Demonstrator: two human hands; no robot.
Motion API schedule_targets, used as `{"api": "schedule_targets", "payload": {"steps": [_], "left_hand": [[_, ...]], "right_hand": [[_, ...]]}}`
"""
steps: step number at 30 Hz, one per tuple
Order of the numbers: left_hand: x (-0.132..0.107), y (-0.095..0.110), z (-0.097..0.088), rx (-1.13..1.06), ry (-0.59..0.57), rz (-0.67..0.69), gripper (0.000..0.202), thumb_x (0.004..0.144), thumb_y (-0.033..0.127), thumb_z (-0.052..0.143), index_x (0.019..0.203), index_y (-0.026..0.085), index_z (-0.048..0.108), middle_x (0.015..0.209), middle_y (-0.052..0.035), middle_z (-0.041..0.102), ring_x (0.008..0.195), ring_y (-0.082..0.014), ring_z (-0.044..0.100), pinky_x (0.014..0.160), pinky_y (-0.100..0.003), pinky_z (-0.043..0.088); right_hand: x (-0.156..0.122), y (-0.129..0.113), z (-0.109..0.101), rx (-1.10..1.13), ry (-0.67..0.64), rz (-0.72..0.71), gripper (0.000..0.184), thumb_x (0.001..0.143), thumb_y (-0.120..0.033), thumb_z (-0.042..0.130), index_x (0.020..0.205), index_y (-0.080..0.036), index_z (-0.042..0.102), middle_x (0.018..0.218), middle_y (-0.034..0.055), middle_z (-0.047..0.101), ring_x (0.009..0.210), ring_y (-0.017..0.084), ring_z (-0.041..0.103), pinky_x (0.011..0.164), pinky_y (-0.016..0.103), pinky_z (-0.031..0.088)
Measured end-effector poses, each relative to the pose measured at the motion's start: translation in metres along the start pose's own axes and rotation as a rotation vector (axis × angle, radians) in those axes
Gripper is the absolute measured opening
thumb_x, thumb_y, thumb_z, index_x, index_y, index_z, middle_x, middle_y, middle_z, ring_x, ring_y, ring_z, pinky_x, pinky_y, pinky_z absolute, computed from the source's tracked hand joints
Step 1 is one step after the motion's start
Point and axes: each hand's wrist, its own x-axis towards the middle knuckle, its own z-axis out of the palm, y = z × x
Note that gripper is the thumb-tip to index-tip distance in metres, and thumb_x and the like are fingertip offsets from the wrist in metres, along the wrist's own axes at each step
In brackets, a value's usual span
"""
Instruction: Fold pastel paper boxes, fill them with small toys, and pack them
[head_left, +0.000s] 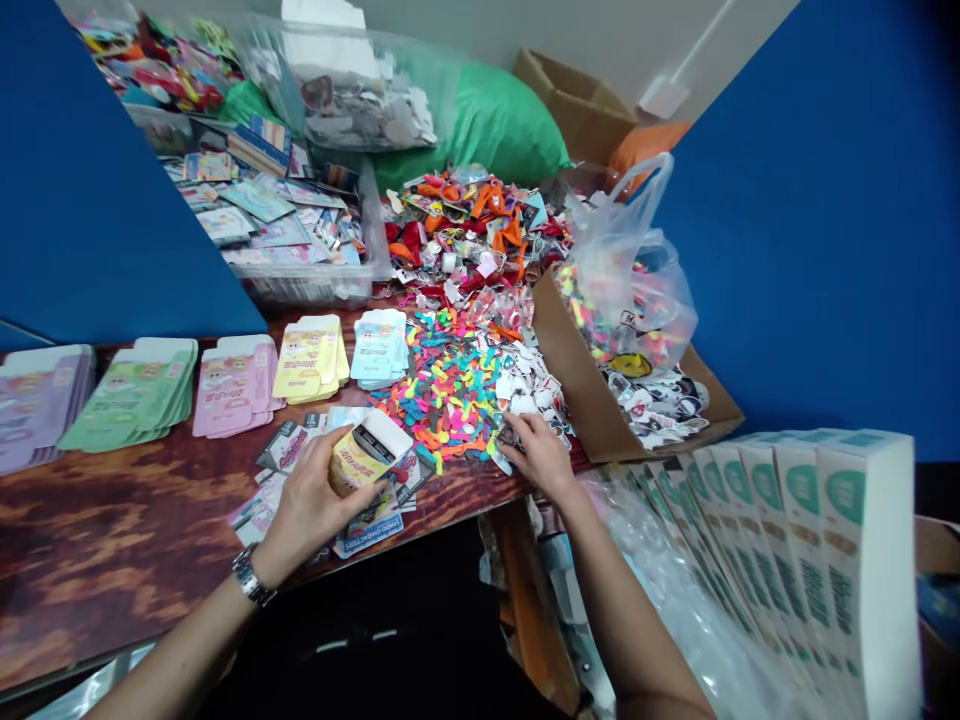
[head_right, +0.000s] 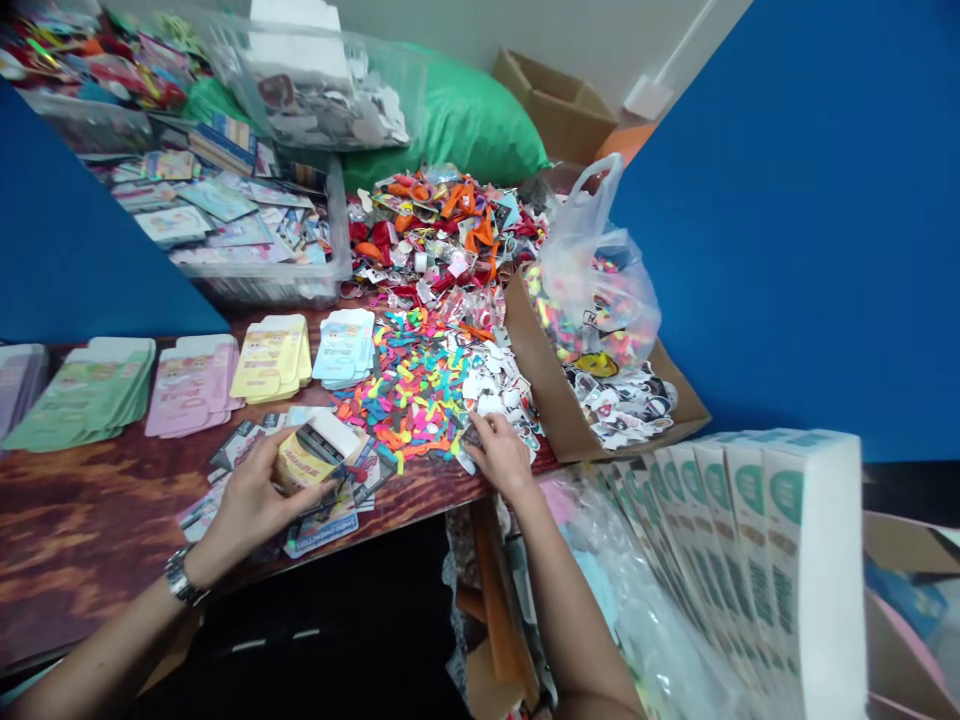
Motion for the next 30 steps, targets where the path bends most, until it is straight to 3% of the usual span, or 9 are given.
{"api": "schedule_targets", "payload": {"steps": [5,8,10,14,16,19,23,30], "left_hand": [[-0.001,0.003,-0.001,0.001,0.0,0.0,0.07,0.075,0.054,0.069,0.13,0.019,0.044,0.116,-0.0099,0.059,0.105,-0.0276,0.06,0.091,-0.04,0.049],[-0.003,0.0,-0.002,0.008,0.009,-0.001,0.07,0.075,0.053,0.069,0.13,0.019,0.044,0.118,-0.0101,0.059,0.106,-0.0275,0.059,0.093,-0.04,0.049],[-0.004,-0.003,-0.003,0.01,0.01,-0.007,0.07,0.074,0.053,0.07,0.13,0.019,0.043,0.119,-0.0101,0.059,0.107,-0.0278,0.059,0.094,-0.041,0.048],[-0.004,0.0,-0.003,-0.002,0.003,-0.021,0.071,0.073,0.053,0.071,0.129,0.019,0.044,0.119,-0.0103,0.059,0.109,-0.0288,0.059,0.094,-0.042,0.048],[-0.005,0.003,-0.003,-0.006,0.003,-0.019,0.069,0.073,0.052,0.071,0.129,0.019,0.045,0.119,-0.0104,0.059,0.11,-0.029,0.059,0.094,-0.042,0.048],[-0.006,0.007,-0.006,-0.005,0.006,-0.01,0.067,0.075,0.051,0.07,0.128,0.019,0.045,0.119,-0.0105,0.059,0.11,-0.0285,0.059,0.094,-0.041,0.048],[-0.005,0.006,-0.007,0.012,0.003,0.012,0.066,0.076,0.048,0.069,0.129,0.019,0.043,0.116,-0.0103,0.058,0.108,-0.0272,0.058,0.092,-0.04,0.049],[0.006,0.004,0.008,0.109,0.02,0.109,0.072,0.078,0.041,0.069,0.137,0.016,0.036,0.121,-0.0147,0.056,0.111,-0.0311,0.054,0.094,-0.045,0.047]], "right_hand": [[-0.001,-0.003,0.013,0.043,0.131,-0.016,0.037,0.09,-0.035,0.057,0.124,-0.02,0.058,0.12,0.0114,0.06,0.11,0.025,0.057,0.089,0.035,0.049],[0.0,-0.005,0.003,0.086,0.155,-0.005,0.018,0.091,-0.032,0.054,0.1,-0.019,0.064,0.1,0.0096,0.067,0.099,0.025,0.06,0.085,0.034,0.047],[0.005,-0.013,-0.008,0.214,0.161,-0.015,0.017,0.093,-0.033,0.052,0.089,-0.02,0.063,0.086,0.0065,0.067,0.085,0.022,0.062,0.076,0.03,0.047],[0.027,-0.046,-0.02,0.439,0.081,-0.1,0.021,0.093,-0.037,0.054,0.104,-0.021,0.061,0.088,0.002,0.069,0.077,0.017,0.064,0.07,0.025,0.046],[0.04,-0.061,-0.017,0.312,-0.026,-0.125,0.025,0.089,-0.033,0.06,0.112,-0.023,0.062,0.088,0.0017,0.07,0.079,0.018,0.064,0.07,0.026,0.045],[0.054,-0.072,-0.009,0.133,-0.101,-0.124,0.015,0.087,-0.027,0.061,0.1,-0.021,0.068,0.087,0.0047,0.068,0.08,0.02,0.063,0.069,0.027,0.043],[0.057,-0.072,-0.011,0.124,-0.05,-0.146,0.017,0.092,-0.029,0.056,0.093,-0.022,0.071,0.094,0.0063,0.064,0.085,0.018,0.06,0.073,0.026,0.042],[0.053,-0.074,-0.046,0.254,0.089,-0.234,0.017,0.093,-0.028,0.055,0.095,-0.023,0.07,0.086,0.0037,0.065,0.08,0.017,0.061,0.071,0.026,0.043]]}}
